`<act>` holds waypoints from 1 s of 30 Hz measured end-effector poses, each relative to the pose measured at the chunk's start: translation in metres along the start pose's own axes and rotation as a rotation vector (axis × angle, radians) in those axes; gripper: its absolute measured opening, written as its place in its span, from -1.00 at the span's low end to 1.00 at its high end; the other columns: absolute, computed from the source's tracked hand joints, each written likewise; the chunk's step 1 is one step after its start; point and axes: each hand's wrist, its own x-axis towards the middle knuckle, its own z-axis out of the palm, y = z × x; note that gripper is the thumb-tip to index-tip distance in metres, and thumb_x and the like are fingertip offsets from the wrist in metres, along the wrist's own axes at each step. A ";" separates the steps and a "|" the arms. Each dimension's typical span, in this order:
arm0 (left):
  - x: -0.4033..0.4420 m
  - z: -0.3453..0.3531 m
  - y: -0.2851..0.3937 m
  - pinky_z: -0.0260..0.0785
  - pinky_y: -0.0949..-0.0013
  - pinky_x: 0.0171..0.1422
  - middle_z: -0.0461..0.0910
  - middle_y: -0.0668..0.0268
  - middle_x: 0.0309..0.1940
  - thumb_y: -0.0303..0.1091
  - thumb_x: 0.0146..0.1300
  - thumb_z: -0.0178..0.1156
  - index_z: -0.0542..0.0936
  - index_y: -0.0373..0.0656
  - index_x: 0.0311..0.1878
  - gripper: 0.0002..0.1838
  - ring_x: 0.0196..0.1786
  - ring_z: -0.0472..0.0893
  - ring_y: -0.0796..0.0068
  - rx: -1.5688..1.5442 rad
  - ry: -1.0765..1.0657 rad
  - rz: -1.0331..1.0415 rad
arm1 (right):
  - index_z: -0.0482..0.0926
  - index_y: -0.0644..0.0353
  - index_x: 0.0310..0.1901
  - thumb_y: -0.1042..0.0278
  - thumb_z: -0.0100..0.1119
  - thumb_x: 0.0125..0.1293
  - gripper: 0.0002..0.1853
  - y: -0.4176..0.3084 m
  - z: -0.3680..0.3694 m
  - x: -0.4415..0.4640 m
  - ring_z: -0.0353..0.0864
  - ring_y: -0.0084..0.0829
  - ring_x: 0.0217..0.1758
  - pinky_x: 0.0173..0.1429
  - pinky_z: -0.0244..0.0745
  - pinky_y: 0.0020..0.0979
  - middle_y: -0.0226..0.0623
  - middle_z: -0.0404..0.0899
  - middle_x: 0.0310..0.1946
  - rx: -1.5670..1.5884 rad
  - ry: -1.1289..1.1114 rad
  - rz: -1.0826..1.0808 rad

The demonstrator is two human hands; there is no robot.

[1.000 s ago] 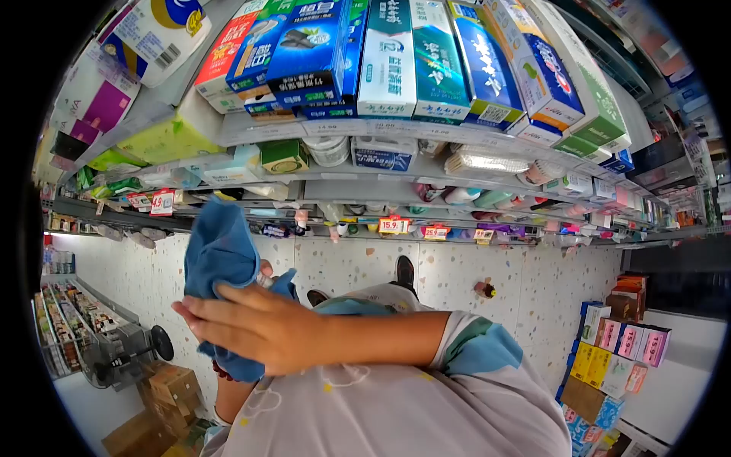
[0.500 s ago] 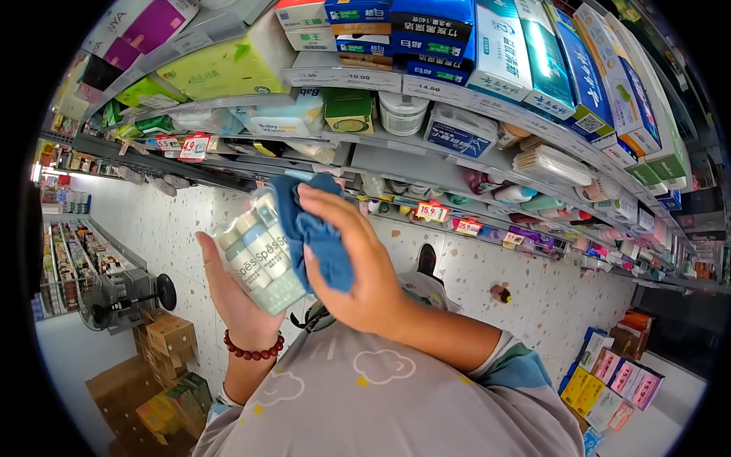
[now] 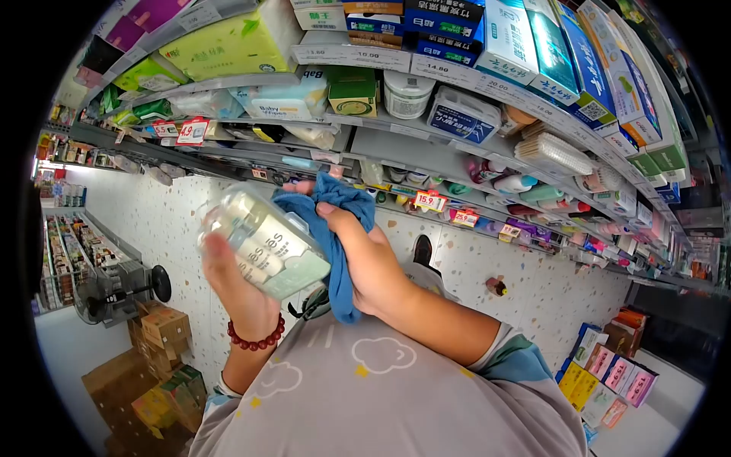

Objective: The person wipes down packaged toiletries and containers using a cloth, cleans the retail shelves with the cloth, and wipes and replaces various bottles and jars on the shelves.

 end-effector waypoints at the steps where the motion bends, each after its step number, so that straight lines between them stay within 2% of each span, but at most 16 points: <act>1: 0.001 -0.001 -0.002 0.55 0.38 0.06 0.58 0.17 -0.01 0.03 0.41 0.28 0.44 -0.34 0.18 -0.41 -0.03 0.65 0.46 -0.002 -0.002 0.002 | 0.46 0.20 0.27 0.22 -0.03 0.57 -0.63 0.000 -0.002 -0.004 0.49 -0.40 0.30 0.39 0.38 -0.32 -0.28 0.49 0.27 0.070 0.032 0.140; 3: 0.001 -0.005 -0.006 0.54 0.36 0.06 0.55 0.13 0.02 0.16 0.37 0.27 0.39 -0.35 0.21 -0.29 -0.03 0.65 0.38 0.323 -0.038 0.475 | 0.52 0.14 0.23 0.02 -0.06 0.57 -0.57 0.002 -0.006 -0.012 0.63 -0.45 0.08 0.15 0.56 -0.35 -0.34 0.63 0.11 0.208 0.099 0.424; 4: -0.003 0.000 -0.003 0.57 0.22 0.10 0.52 0.10 0.02 0.15 0.33 0.31 0.33 -0.36 0.23 -0.24 0.01 0.67 0.17 0.419 -0.077 0.557 | 0.56 0.08 0.17 -0.04 -0.09 0.56 -0.57 0.010 0.002 -0.013 0.66 -0.50 -0.08 -0.03 0.59 -0.38 -0.40 0.70 -0.04 0.183 0.213 0.444; 6: 0.004 -0.003 -0.012 0.56 -0.02 0.19 0.56 -0.12 0.08 -0.17 0.22 0.49 0.28 -0.29 0.27 -0.26 0.15 0.64 -0.14 0.377 -0.349 0.689 | 0.57 0.08 0.14 -0.05 -0.11 0.56 -0.57 0.016 0.001 -0.015 0.67 -0.48 -0.08 -0.02 0.59 -0.38 -0.39 0.70 -0.05 0.197 0.230 0.454; 9: 0.009 0.001 -0.019 0.52 -0.06 0.26 0.54 -0.32 0.13 -0.38 0.13 0.55 0.28 -0.22 0.30 -0.23 0.21 0.61 -0.22 0.378 -0.526 0.732 | 0.60 0.09 0.08 -0.02 -0.12 0.55 -0.58 0.011 -0.004 -0.009 0.69 -0.41 -0.10 -0.03 0.60 -0.37 -0.35 0.71 -0.07 0.244 0.250 0.493; 15: -0.002 -0.010 -0.008 0.52 0.07 0.26 0.58 -0.25 0.11 -0.45 0.16 0.51 0.30 -0.23 0.24 -0.32 0.21 0.63 -0.11 0.539 -0.500 0.578 | 0.61 0.13 0.06 0.09 -0.12 0.54 -0.62 -0.012 -0.027 -0.003 0.70 -0.34 -0.08 0.02 0.61 -0.27 -0.33 0.72 -0.07 0.295 0.346 0.396; 17: -0.007 -0.019 -0.006 0.50 0.28 0.18 0.60 -0.06 0.05 -0.20 0.28 0.45 0.30 -0.26 0.24 -0.35 0.08 0.64 0.28 0.577 -0.404 0.355 | 0.58 0.17 0.13 0.15 -0.11 0.53 -0.63 -0.022 -0.038 -0.004 0.68 -0.34 0.05 0.13 0.59 -0.26 -0.28 0.70 0.00 0.150 0.144 0.301; 18: -0.006 -0.018 -0.004 0.50 0.31 0.15 0.63 0.03 0.03 -0.32 0.25 0.45 0.40 -0.25 0.17 -0.47 0.08 0.64 0.36 0.583 -0.432 0.290 | 0.50 0.23 0.24 0.31 -0.03 0.51 -0.64 -0.025 -0.027 -0.005 0.58 -0.29 0.26 0.32 0.48 -0.27 -0.20 0.59 0.18 -0.023 0.141 0.104; 19: -0.005 -0.017 -0.002 0.50 0.31 0.15 0.63 0.03 0.03 -0.32 0.25 0.45 0.40 -0.25 0.17 -0.47 0.08 0.64 0.36 0.582 -0.445 0.288 | 0.50 0.23 0.24 0.31 -0.03 0.51 -0.64 -0.024 -0.025 -0.007 0.58 -0.29 0.26 0.32 0.48 -0.27 -0.20 0.59 0.18 -0.016 0.146 0.094; 21: -0.007 -0.014 0.000 0.56 0.33 0.07 0.71 0.07 -0.04 -0.41 0.22 0.44 0.47 -0.22 0.13 -0.54 -0.01 0.74 0.23 0.948 -0.581 -0.029 | 0.41 0.26 0.30 0.51 0.08 0.42 -0.57 -0.021 -0.023 -0.017 0.43 -0.21 0.41 0.46 0.32 -0.24 -0.13 0.44 0.33 -0.854 -0.091 -0.454; 22: -0.010 -0.013 -0.003 0.56 0.37 -0.05 0.73 0.14 -0.16 -0.37 0.19 0.43 0.55 -0.20 0.04 -0.62 -0.11 0.75 0.19 1.097 -0.541 -0.227 | 0.40 0.28 0.30 0.55 0.11 0.36 -0.53 -0.025 -0.019 -0.018 0.34 -0.15 0.50 0.52 0.22 -0.22 -0.08 0.36 0.41 -1.102 -0.262 -0.554; 23: -0.011 -0.017 -0.010 0.56 0.37 -0.05 0.73 0.14 -0.16 -0.37 0.19 0.43 0.55 -0.20 0.04 -0.62 -0.11 0.75 0.19 1.101 -0.561 -0.227 | 0.41 0.25 0.29 0.59 0.17 0.29 -0.49 -0.023 -0.013 -0.022 0.35 -0.11 0.49 0.50 0.26 -0.22 -0.06 0.37 0.39 -1.227 -0.358 -0.543; 25: -0.012 -0.026 -0.022 0.55 0.33 -0.11 0.72 0.11 -0.22 -0.35 0.15 0.44 0.57 -0.19 0.01 -0.61 -0.15 0.73 0.07 1.024 -0.808 0.143 | 0.43 0.24 0.26 0.61 0.18 0.26 -0.50 -0.009 -0.022 -0.019 0.38 -0.07 0.45 0.48 0.29 -0.21 -0.04 0.38 0.37 -1.538 -0.519 -0.471; 26: -0.014 -0.026 -0.023 0.55 0.34 -0.09 0.71 0.16 -0.25 -0.31 0.13 0.47 0.58 -0.21 -0.04 -0.62 -0.17 0.74 0.25 0.916 -0.766 0.015 | 0.43 0.24 0.26 0.61 0.18 0.26 -0.50 -0.009 -0.028 -0.019 0.38 -0.07 0.45 0.48 0.29 -0.21 -0.04 0.38 0.37 -1.535 -0.503 -0.472; 29: -0.014 -0.022 -0.013 0.54 0.37 -0.05 0.70 0.22 -0.24 -0.24 0.16 0.47 0.58 -0.24 -0.03 -0.59 -0.17 0.70 0.44 0.872 -0.668 -0.271 | 0.45 0.27 0.21 0.53 0.20 0.31 -0.57 -0.016 -0.047 -0.020 0.50 -0.16 0.35 0.43 0.37 -0.22 -0.10 0.48 0.30 -1.227 -0.317 -0.427; 30: -0.015 -0.022 -0.013 0.53 0.41 -0.01 0.67 0.24 -0.17 -0.12 0.18 0.49 0.58 -0.25 0.00 -0.52 -0.13 0.65 0.53 0.856 -0.650 -0.231 | 0.46 0.28 0.21 0.46 0.20 0.35 -0.60 -0.019 -0.056 -0.022 0.56 -0.21 0.29 0.41 0.40 -0.24 -0.15 0.53 0.25 -0.920 -0.131 -0.196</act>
